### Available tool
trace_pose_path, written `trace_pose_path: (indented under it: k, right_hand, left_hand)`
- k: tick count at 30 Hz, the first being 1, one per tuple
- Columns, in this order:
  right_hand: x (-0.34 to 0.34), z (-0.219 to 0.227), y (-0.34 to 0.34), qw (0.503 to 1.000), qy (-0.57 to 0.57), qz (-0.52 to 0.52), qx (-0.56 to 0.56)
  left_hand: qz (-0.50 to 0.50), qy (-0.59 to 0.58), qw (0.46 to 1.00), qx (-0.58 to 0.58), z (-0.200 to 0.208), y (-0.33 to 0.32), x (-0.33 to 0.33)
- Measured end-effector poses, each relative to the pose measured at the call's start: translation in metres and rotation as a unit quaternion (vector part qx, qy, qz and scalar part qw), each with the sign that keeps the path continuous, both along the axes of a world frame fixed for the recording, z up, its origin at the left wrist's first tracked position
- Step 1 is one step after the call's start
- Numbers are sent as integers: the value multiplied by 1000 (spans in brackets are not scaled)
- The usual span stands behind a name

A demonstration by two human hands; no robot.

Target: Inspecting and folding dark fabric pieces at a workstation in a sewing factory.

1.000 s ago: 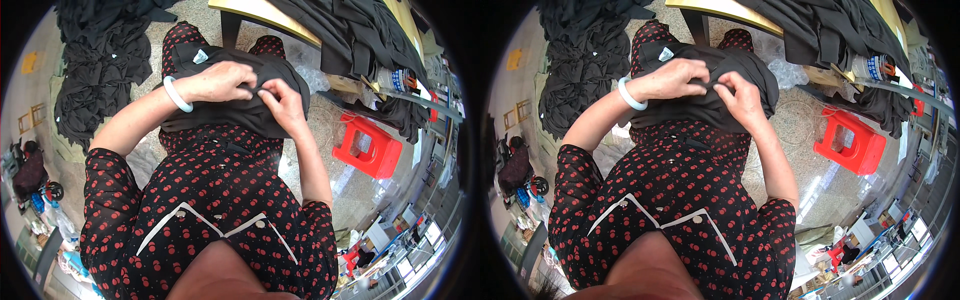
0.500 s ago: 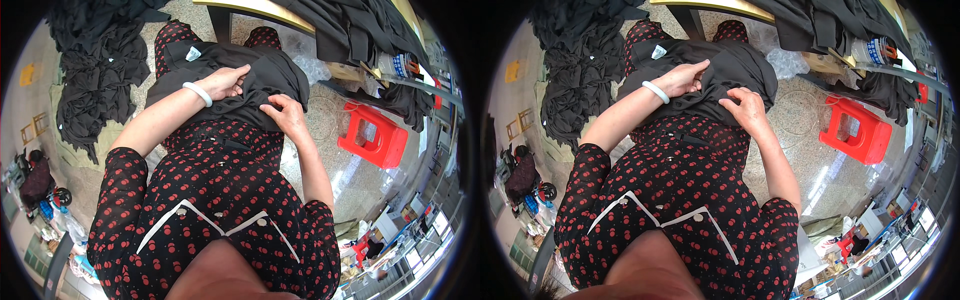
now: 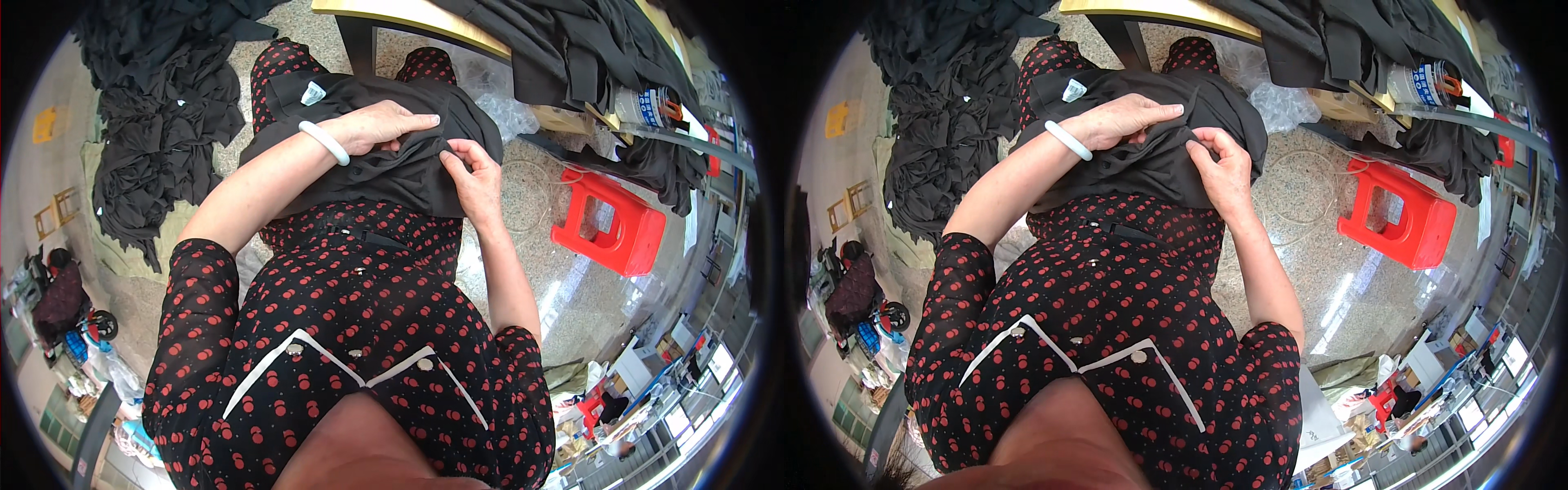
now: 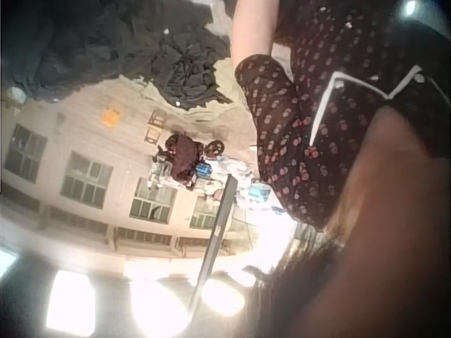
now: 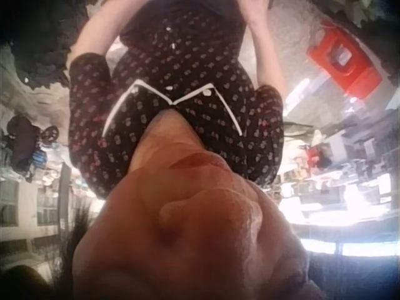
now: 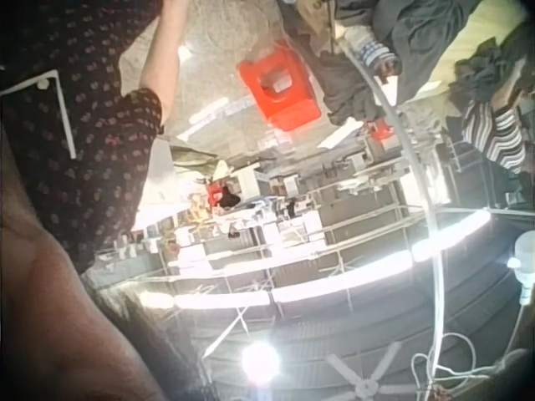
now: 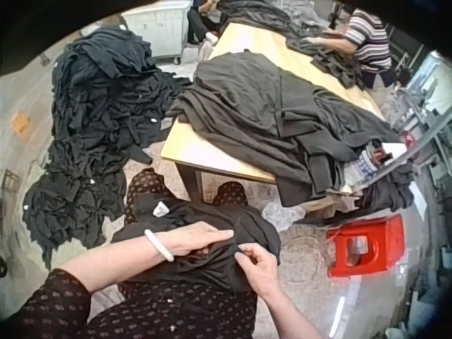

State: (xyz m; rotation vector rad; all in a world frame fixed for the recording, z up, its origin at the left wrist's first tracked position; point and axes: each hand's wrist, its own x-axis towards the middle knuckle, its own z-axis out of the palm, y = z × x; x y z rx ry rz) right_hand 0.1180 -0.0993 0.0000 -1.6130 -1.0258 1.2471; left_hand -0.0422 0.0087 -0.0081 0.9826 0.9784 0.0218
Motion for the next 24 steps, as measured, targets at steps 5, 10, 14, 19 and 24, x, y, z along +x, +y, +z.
trace_pose_path:
  k: [5,10,14,19,24]
  right_hand:
    - [-1,6,-3,999,-29,27,-15]
    - [0,1,-1,999,-34,10,22]
    - [2,-7,0,997,-62,27,32]
    - [-1,-12,-1,978,-187,18,87]
    - [1,-8,2,973,-221,12,61]
  left_hand:
    - [-41,-5,999,-28,5,2,-1]
    - [-76,-20,997,10,14,2,3]
    - [-124,2,989,86,14,-1,5]
    - [-102,0,972,212,4,-14,10]
    - [-146,68,936,314,9,-17,21]
